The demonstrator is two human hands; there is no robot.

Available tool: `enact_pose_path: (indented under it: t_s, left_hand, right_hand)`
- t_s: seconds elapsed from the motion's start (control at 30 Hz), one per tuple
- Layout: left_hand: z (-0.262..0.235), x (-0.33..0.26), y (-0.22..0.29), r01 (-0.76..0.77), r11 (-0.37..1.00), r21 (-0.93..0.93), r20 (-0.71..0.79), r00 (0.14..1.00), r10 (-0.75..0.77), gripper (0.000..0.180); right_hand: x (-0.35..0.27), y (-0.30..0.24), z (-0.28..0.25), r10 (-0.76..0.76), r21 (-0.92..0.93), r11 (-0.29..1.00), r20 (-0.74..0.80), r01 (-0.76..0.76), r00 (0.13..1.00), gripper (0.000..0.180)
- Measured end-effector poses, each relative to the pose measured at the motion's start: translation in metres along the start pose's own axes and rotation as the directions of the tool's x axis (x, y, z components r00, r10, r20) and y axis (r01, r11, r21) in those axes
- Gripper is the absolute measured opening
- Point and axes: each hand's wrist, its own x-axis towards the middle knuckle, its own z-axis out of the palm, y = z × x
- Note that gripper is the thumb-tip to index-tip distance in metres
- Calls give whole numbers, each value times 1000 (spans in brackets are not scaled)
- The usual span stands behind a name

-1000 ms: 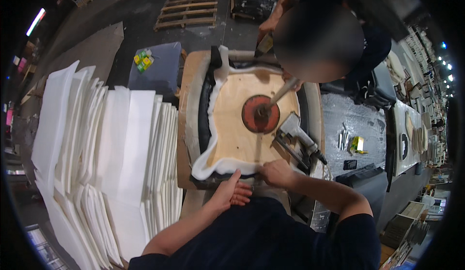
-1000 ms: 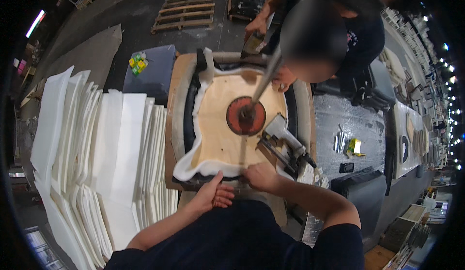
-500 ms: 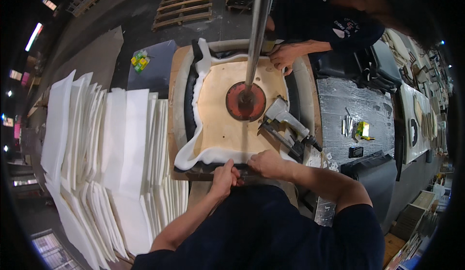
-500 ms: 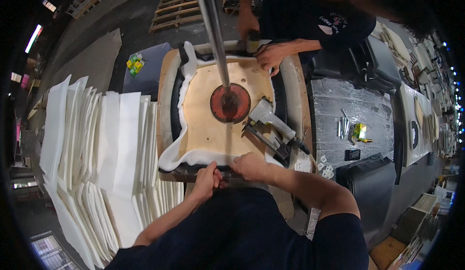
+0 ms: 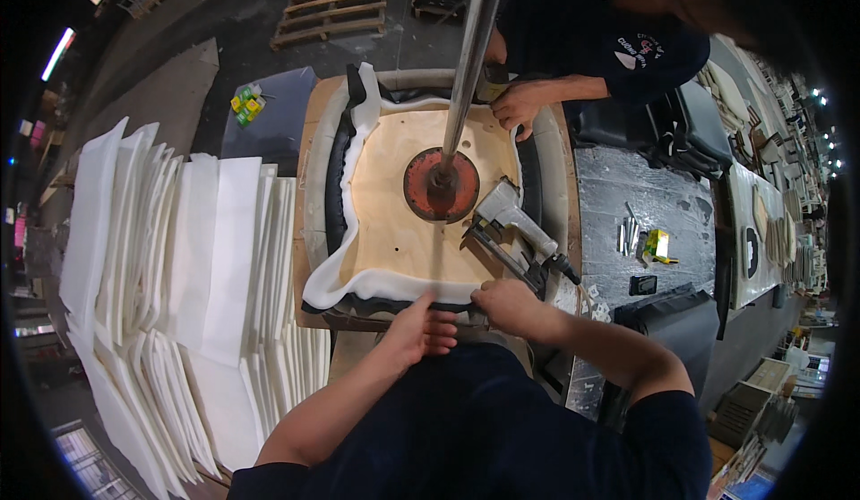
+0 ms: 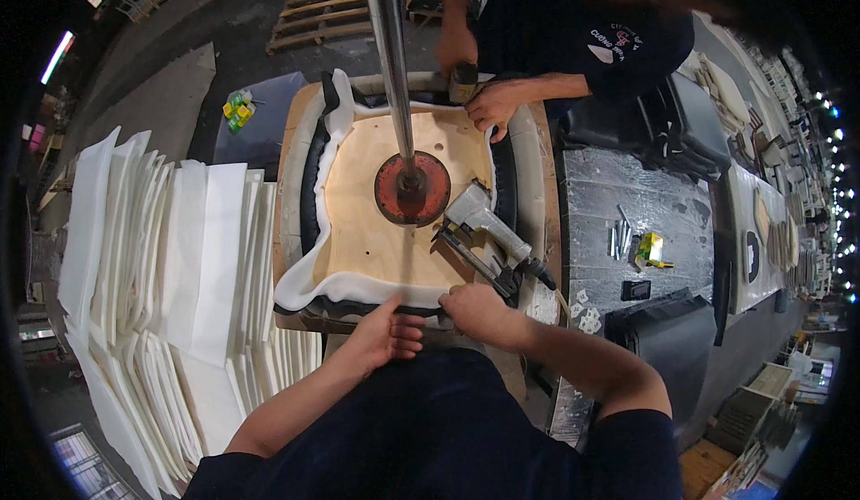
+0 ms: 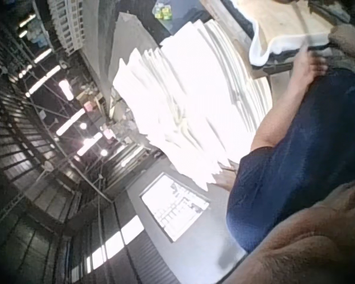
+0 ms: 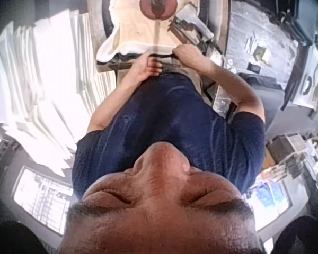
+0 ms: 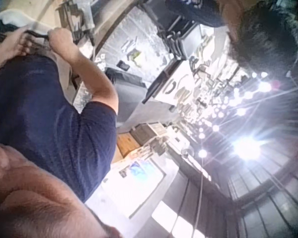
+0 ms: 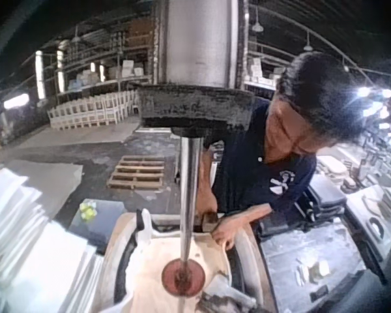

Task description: The person staples white fabric onto a wooden chair seat using a pneumatic staple gun while a coworker assists by holding the seat and fabric. They then place a black leather cover over the seat and prepare the next unit.

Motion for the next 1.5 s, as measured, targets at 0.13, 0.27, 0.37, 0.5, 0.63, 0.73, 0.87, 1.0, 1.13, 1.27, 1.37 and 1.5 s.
enact_pose_path:
  t_s: [0.13, 0.27, 0.37, 0.5, 0.63, 0.73, 0.87, 1.0, 1.13, 1.27, 1.37, 1.5]
  left_hand:
    - [35, 18, -4, -32, 997, 64, -124, 991, 40, 69]
    - [36, 28, -15, -240, 963, 119, -88, 964, 251, 56]
    - [33, 29, -32, -479, 842, 247, -62, 860, 507, 57]
    - [23, 22, -28, -473, 808, 352, 29, 868, 496, 61]
    - [50, -27, 0, -522, 292, 801, 245, 733, 635, 43]
    - [58, -24, 16, -542, -485, 686, 687, 264, 677, 22]
    - [45, -3, 20, -429, -600, 675, 737, 354, 576, 23]
    - [45, 17, 26, -376, -679, 630, 773, 385, 504, 21]
    - [40, 25, 40, -380, -722, 579, 809, 380, 449, 13]
    - [40, 34, 52, -469, -743, 478, 877, 308, 369, 13]
    - [50, 37, 56, -538, -744, 396, 917, 280, 284, 13]
    - [63, 53, 56, -569, -755, 324, 943, 253, 214, 15]
  right_hand:
    - [-5, -12, 12, -9, 75, 997, -149, 21, 989, 18]
    - [-11, 3, 28, -38, 207, 973, -309, 106, 950, 13]
    - [-16, 5, 35, -70, 226, 960, -387, 168, 919, 14]
    - [-17, 8, 31, -136, 205, 938, -523, 278, 841, 19]
    - [-16, 64, -28, 48, 140, 986, -748, 87, 662, 35]
    - [-5, 106, -28, 280, 307, 947, -630, -98, 724, 44]
    - [11, 114, -37, 275, 288, 949, -566, -127, 777, 43]
    - [11, 107, -49, 413, 384, 894, -509, -230, 755, 41]
    - [-27, 61, -72, 629, 598, 743, -471, -301, 618, 58]
    - [-110, -6, -74, 717, 695, 697, -666, -178, 204, 64]
    - [-175, -52, -55, 955, 978, 192, -206, 86, 212, 39]
    - [-191, -101, 13, 994, 942, 75, -97, 327, 51, 30]
